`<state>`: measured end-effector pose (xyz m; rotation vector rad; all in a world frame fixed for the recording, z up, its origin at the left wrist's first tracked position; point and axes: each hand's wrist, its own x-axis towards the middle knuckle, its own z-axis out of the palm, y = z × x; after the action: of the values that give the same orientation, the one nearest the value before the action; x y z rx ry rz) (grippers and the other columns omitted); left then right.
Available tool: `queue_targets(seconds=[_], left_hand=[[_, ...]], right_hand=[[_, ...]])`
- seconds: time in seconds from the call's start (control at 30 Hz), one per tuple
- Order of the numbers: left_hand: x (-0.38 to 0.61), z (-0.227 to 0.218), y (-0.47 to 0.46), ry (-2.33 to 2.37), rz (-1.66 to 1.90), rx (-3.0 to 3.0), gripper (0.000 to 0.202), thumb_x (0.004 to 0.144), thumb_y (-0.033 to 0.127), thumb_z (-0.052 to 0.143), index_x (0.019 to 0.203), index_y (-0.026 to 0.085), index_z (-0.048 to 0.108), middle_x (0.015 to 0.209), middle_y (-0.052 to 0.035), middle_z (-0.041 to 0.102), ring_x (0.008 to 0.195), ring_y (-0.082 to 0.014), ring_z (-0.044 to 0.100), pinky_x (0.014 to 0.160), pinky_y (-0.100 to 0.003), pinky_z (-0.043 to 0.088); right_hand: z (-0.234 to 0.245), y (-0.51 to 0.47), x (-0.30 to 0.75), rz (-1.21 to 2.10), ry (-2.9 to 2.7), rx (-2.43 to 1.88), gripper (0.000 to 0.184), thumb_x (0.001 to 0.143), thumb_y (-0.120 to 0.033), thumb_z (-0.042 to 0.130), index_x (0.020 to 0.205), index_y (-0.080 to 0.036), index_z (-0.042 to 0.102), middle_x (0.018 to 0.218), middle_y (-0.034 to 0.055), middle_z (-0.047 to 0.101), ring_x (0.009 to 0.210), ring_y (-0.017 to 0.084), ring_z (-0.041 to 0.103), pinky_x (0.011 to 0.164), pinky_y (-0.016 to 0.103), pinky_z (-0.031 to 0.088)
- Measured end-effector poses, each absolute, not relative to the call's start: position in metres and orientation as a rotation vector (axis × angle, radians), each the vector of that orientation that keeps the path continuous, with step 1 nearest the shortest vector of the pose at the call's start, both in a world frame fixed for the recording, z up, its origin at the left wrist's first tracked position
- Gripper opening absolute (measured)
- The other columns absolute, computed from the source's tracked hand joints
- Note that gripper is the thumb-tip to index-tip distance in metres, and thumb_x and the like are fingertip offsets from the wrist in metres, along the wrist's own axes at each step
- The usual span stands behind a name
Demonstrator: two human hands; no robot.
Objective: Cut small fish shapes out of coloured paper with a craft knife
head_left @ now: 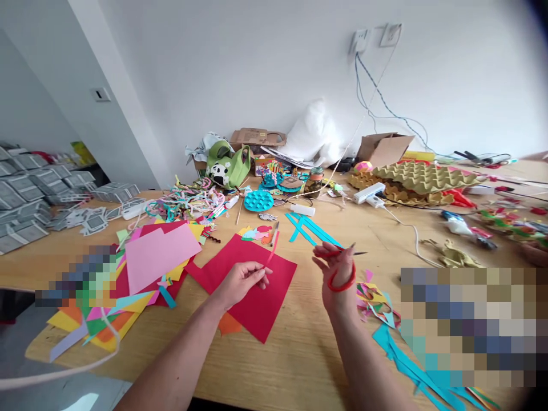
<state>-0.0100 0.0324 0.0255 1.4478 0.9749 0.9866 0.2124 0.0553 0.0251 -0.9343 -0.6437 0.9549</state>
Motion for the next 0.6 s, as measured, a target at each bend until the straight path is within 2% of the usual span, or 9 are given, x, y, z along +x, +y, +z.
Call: queue_targets(seconds=[0.07, 0.17, 0.23, 0.33, 0.43, 0.6], left_hand=[[-0.015, 0.019, 0.035, 0.978, 1.035, 1.433, 0.039, 0.084, 0.051, 0.064, 0.095, 0.014, 0.072, 0.088, -0.0077, 0.071, 0.078, -0.0178, 0.065, 0.077, -0.032, 0.052], [-0.021, 0.014, 0.039, 0.970, 1.077, 1.433, 0.036, 0.085, 0.048, 0.063, 0.094, 0.014, 0.072, 0.111, -0.0125, 0.068, 0.098, -0.0233, 0.065, 0.084, -0.035, 0.052], [-0.023, 0.014, 0.040, 0.967, 1.085, 1.448, 0.033, 0.087, 0.046, 0.062, 0.093, 0.015, 0.073, 0.123, -0.0136, 0.063, 0.114, -0.0273, 0.059, 0.089, -0.037, 0.051], [-0.025, 0.018, 0.040, 0.972, 1.073, 1.485, 0.026, 0.088, 0.040, 0.062, 0.093, 0.018, 0.075, 0.126, -0.0120, 0.063, 0.130, -0.0284, 0.048, 0.102, -0.040, 0.044], [-0.025, 0.023, 0.037, 0.956, 1.032, 1.547, 0.021, 0.089, 0.035, 0.061, 0.093, 0.020, 0.076, 0.130, -0.0099, 0.062, 0.136, -0.0265, 0.042, 0.112, -0.042, 0.033], [-0.023, 0.032, 0.032, 0.848, 0.947, 1.596, 0.019, 0.091, 0.030, 0.058, 0.094, 0.021, 0.074, 0.142, -0.0090, 0.053, 0.136, -0.0260, 0.043, 0.112, -0.043, 0.033]], right_hand=[[0.030, 0.049, 0.216, 0.928, -0.797, -0.961, 0.064, 0.077, -0.079, 0.049, 0.080, -0.018, 0.066, 0.066, 0.0033, 0.066, 0.063, 0.017, 0.062, 0.058, 0.028, 0.047], [0.039, 0.034, 0.213, 1.199, -1.254, -1.116, 0.061, 0.084, -0.073, 0.046, 0.069, -0.017, 0.063, 0.046, 0.0003, 0.056, 0.043, 0.012, 0.048, 0.044, 0.024, 0.035], [0.043, 0.025, 0.207, 1.375, -1.557, -1.202, 0.058, 0.082, -0.071, 0.052, 0.064, -0.016, 0.061, 0.042, -0.0004, 0.054, 0.040, 0.010, 0.045, 0.043, 0.023, 0.033], [0.043, 0.020, 0.200, 1.571, -1.787, -1.262, 0.060, 0.075, -0.075, 0.056, 0.060, -0.016, 0.057, 0.040, -0.0014, 0.051, 0.036, 0.010, 0.045, 0.039, 0.022, 0.031], [0.039, 0.021, 0.197, 1.653, -1.876, -1.269, 0.064, 0.074, -0.079, 0.052, 0.059, -0.016, 0.055, 0.041, -0.0020, 0.050, 0.036, 0.010, 0.047, 0.037, 0.021, 0.031], [0.038, 0.021, 0.197, 1.643, -1.892, -1.250, 0.066, 0.074, -0.081, 0.049, 0.058, -0.017, 0.053, 0.043, -0.0024, 0.049, 0.037, 0.009, 0.048, 0.037, 0.020, 0.033]])
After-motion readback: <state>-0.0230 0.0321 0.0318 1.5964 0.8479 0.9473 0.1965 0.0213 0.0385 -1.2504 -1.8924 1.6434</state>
